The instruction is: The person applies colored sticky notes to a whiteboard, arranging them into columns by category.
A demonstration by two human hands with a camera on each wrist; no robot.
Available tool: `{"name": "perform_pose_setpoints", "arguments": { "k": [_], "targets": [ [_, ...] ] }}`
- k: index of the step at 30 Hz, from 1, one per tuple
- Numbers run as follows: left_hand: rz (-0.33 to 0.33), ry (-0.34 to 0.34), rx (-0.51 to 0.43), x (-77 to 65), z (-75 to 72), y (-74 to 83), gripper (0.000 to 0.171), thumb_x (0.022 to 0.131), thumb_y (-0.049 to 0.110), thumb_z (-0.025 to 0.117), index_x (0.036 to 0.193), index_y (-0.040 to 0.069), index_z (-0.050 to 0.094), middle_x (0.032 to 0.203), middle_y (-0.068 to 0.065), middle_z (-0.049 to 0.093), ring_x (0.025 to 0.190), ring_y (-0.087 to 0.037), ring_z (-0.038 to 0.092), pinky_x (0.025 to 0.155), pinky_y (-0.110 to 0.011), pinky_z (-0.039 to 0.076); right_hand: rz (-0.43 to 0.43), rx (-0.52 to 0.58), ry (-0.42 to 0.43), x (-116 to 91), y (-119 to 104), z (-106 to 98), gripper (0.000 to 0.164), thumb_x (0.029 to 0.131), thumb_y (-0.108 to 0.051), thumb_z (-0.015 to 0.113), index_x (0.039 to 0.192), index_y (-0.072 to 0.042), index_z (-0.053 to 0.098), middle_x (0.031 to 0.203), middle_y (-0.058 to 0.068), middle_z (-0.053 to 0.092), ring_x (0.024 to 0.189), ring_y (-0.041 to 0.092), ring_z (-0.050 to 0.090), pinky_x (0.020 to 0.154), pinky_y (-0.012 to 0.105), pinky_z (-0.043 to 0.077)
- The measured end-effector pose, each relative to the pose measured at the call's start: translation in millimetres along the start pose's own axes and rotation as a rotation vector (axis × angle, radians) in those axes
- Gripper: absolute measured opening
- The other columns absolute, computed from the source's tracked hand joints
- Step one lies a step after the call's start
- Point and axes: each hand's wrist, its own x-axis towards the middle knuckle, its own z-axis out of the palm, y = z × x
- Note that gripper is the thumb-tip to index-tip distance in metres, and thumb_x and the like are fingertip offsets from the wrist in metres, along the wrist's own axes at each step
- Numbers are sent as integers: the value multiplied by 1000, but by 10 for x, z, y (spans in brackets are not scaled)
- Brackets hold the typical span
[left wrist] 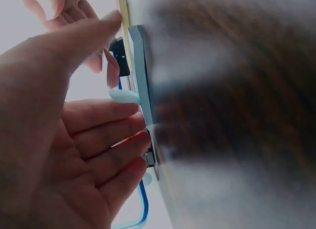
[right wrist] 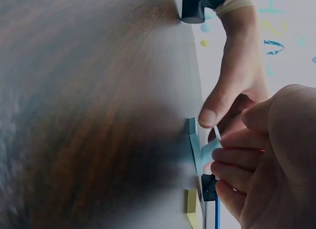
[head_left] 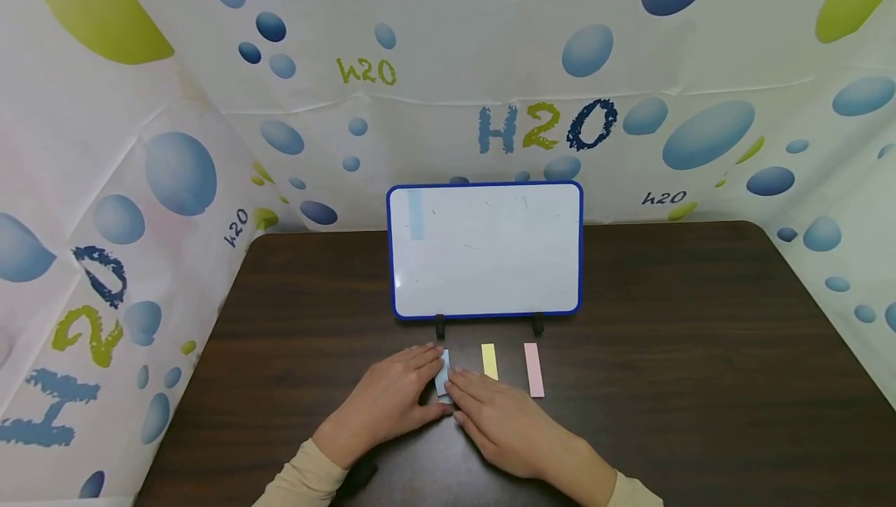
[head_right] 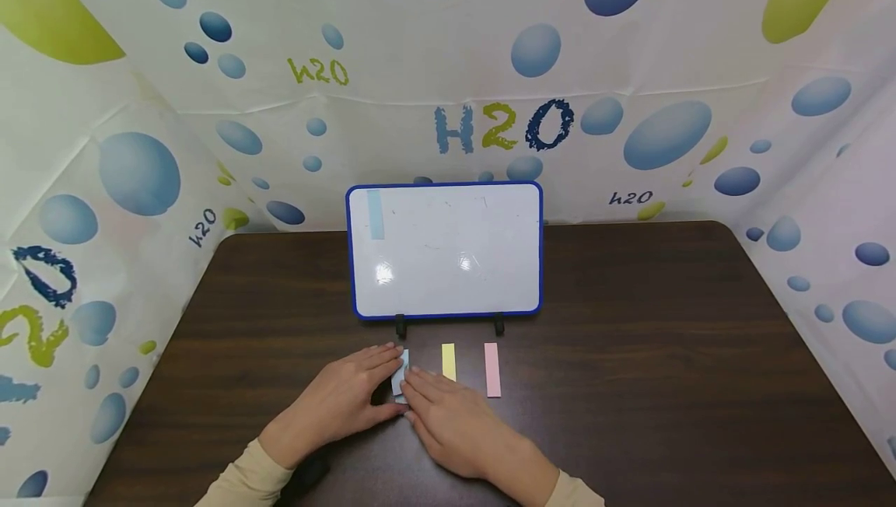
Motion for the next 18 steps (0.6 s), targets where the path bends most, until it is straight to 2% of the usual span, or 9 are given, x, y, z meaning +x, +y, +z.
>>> {"name": "perform_pose_setpoints", "arguments": {
  "k": [3, 11, 18],
  "targets": [
    [3, 11, 5, 7, -7, 11, 65, 90, 54, 72, 132, 4, 68, 140, -10, 65, 133, -24, 61, 110, -39, 52, -5, 5, 14, -3, 2, 9, 50, 112, -32, 35, 155, -10, 43, 163, 5, 40, 151, 19, 39, 121, 39, 40],
    [27, 70, 42, 41, 7, 29, 38, 96, 29, 71, 125, 5, 71, 133, -9, 70, 125, -23, 66, 106, -39, 55, -21, 22, 64, -16, 5, 10, 50, 112, -34, 33, 155, -10, 44, 163, 5, 41, 151, 18, 39, 121, 39, 41],
    [14, 59, 29, 43, 7, 39, 32, 100, 24, 64, 125, 6, 71, 133, -9, 70, 125, -23, 66, 107, -39, 54, 2, 62, 42, -39, 0, -43, 50, 112, -34, 32, 155, -11, 44, 162, 3, 41, 150, 17, 40, 120, 40, 42]
  ]
}}
